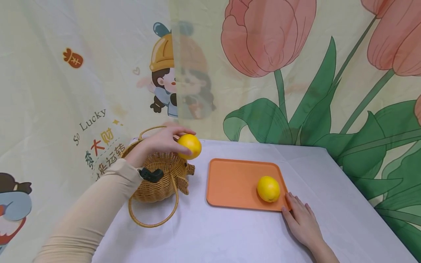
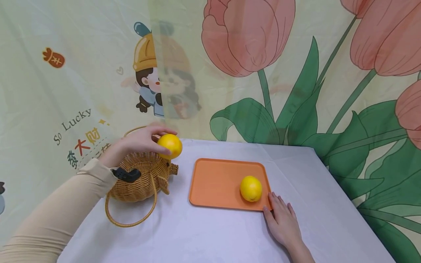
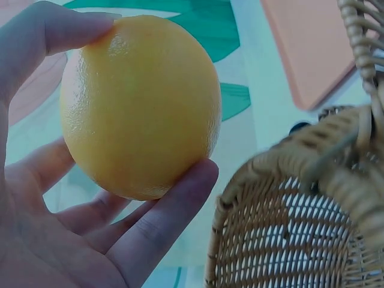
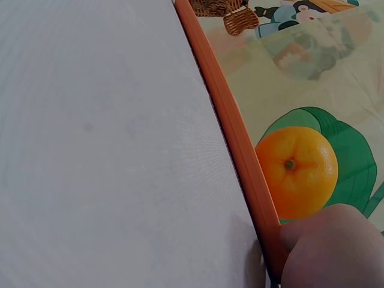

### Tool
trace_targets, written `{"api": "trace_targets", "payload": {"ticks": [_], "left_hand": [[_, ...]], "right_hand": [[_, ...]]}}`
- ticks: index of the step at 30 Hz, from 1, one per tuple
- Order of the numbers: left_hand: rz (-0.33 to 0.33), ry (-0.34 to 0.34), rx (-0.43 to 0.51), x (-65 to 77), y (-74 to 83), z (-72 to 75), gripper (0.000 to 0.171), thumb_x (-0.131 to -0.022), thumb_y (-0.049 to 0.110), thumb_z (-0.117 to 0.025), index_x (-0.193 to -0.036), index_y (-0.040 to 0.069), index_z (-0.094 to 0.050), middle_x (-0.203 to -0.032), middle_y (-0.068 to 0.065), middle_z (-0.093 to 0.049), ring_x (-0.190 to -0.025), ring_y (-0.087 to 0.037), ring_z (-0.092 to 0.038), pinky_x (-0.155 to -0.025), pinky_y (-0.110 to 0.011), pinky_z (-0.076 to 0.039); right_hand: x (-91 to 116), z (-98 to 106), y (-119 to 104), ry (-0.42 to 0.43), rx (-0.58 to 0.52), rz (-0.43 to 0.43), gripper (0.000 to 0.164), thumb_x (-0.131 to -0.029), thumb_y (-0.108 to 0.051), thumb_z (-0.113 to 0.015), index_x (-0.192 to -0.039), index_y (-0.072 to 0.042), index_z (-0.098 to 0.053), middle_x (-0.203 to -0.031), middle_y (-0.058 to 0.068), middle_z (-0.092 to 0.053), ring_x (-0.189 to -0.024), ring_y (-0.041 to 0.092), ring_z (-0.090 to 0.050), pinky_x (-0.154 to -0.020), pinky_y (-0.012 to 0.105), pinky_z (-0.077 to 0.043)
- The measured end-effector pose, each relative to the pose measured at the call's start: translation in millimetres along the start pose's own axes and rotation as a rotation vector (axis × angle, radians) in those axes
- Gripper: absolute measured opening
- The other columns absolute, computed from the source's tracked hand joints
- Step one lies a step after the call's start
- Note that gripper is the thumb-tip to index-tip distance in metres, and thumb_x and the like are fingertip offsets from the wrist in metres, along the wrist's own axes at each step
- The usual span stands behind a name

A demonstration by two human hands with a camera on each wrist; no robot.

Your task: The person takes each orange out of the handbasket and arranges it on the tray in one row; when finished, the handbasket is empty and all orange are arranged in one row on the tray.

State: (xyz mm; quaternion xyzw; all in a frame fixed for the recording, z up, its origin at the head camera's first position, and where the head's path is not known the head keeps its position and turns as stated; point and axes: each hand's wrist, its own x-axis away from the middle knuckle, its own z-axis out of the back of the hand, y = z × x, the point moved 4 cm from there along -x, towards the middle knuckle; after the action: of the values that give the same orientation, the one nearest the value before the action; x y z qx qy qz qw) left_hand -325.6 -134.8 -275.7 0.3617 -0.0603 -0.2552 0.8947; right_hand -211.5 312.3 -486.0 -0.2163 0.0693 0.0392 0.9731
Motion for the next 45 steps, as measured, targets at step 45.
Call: {"api": "trace_targets", "payload": {"ticks": [45], "left_hand": [[0.004,-0.06,0.104,-17.9,16.8,-36.4,0.068,-0.078,0.019,-0.087,-0.14,0.015,-0.061,-0.131,-0.016,-0.059,-0.096,-0.031,-0.063,-0.071,-0.038,-0.059]], "right_hand": [[0.5,-1.1,2.5,-0.001,0.0,-0.021,0.07,-0.108,-0.043,-0.044,-0.156,0.007,-0.033,-0.158,0.028,-0.033,-0.147,0.05,-0.024,-0.117,0.068,-0.008]]}}
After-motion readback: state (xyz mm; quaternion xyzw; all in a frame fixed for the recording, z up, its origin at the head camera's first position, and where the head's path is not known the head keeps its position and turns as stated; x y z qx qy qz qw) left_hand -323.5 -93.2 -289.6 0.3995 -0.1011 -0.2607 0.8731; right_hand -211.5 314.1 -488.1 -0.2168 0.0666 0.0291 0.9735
